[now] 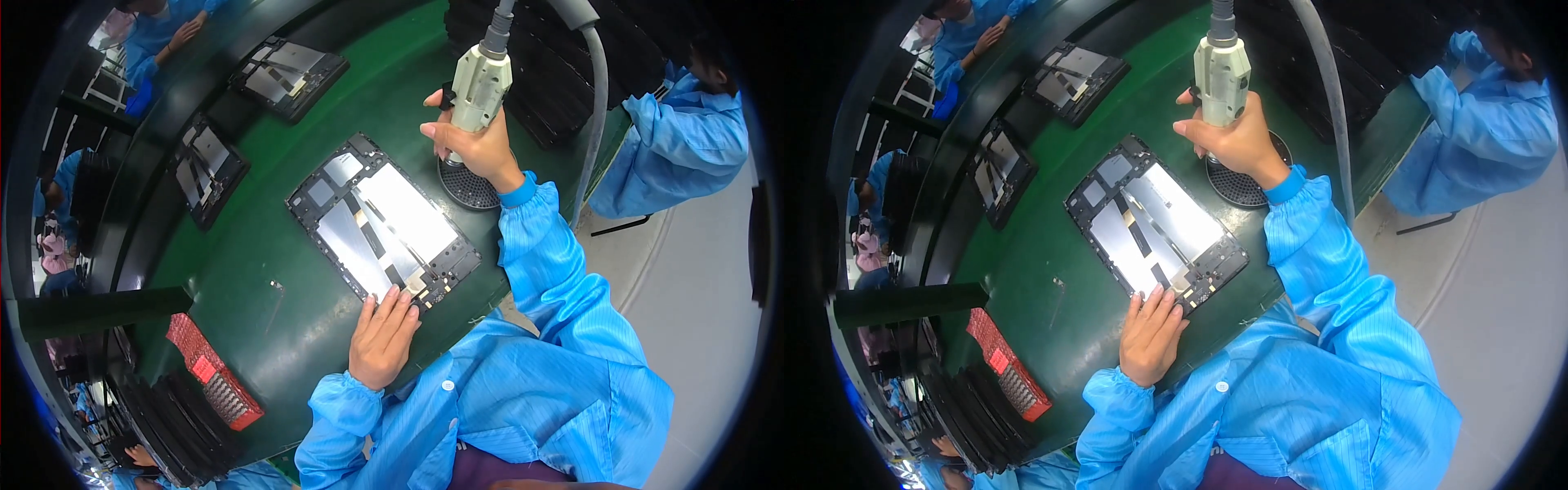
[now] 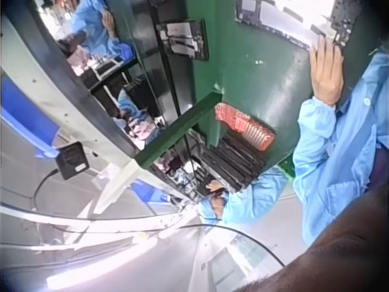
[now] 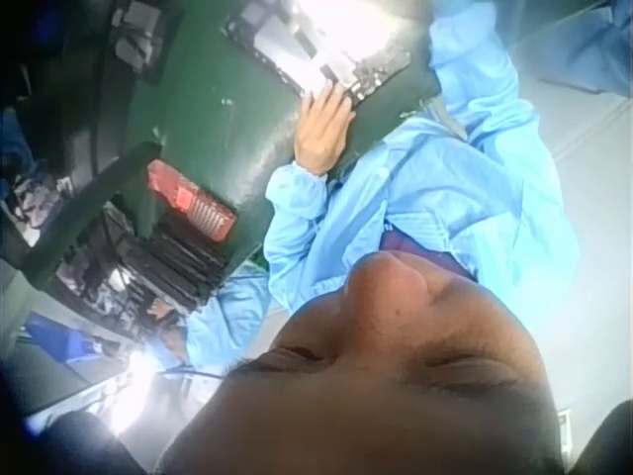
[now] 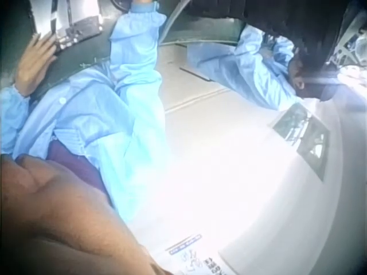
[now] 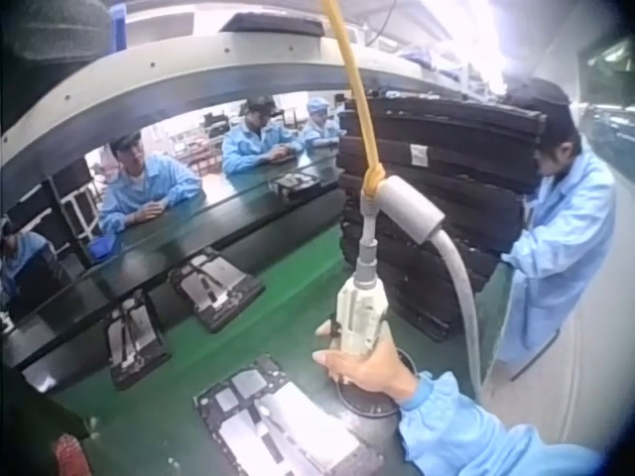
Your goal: The person assembles tablet devices by placing small components onto the tablet frames by hand, driving screws with an electric screwdriver, and moving the tablets along the workstation.
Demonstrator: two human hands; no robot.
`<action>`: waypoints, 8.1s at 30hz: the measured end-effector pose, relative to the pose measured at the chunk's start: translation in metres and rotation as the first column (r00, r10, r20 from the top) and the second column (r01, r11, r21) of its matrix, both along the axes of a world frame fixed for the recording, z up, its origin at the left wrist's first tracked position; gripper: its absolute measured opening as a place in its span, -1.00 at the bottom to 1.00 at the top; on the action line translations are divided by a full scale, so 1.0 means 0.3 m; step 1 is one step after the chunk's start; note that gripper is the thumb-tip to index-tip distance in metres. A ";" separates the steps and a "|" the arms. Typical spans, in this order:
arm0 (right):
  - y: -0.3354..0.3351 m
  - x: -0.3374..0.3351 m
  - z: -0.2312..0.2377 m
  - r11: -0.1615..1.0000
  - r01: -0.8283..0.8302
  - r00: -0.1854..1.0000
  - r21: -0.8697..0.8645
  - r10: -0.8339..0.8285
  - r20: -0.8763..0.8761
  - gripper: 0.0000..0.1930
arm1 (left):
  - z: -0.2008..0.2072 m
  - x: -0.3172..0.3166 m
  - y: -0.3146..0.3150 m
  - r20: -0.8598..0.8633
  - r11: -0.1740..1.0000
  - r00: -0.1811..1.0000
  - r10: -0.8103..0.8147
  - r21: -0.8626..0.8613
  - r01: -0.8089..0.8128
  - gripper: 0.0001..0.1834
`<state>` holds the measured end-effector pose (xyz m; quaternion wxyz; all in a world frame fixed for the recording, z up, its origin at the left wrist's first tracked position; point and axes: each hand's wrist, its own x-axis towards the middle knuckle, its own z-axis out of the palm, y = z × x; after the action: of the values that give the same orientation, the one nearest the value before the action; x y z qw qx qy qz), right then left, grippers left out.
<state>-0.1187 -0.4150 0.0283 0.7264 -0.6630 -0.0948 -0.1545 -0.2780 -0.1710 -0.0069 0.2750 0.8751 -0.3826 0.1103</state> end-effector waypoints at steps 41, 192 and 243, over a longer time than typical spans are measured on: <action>0.417 -0.172 0.042 0.897 -0.439 0.896 -0.051 0.432 -0.105 -0.70 | -0.022 0.093 -0.063 0.049 0.979 0.999 -0.002 -0.206 0.012 -0.66; 0.001 -0.113 0.126 0.988 -0.136 0.979 0.074 0.123 0.164 -0.64 | 0.134 0.291 0.379 -0.394 0.767 0.668 0.631 0.189 -0.613 -0.64; 0.364 -0.292 0.117 0.809 -0.587 0.806 0.041 0.588 -0.058 -0.61 | 0.069 0.172 0.098 -0.613 0.868 0.774 0.157 -0.288 -0.405 -0.89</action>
<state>-0.2063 -0.3057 0.0634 0.7483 -0.5983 -0.2688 0.0993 -0.2265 -0.1416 0.0138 0.5312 0.8388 -0.1126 -0.0394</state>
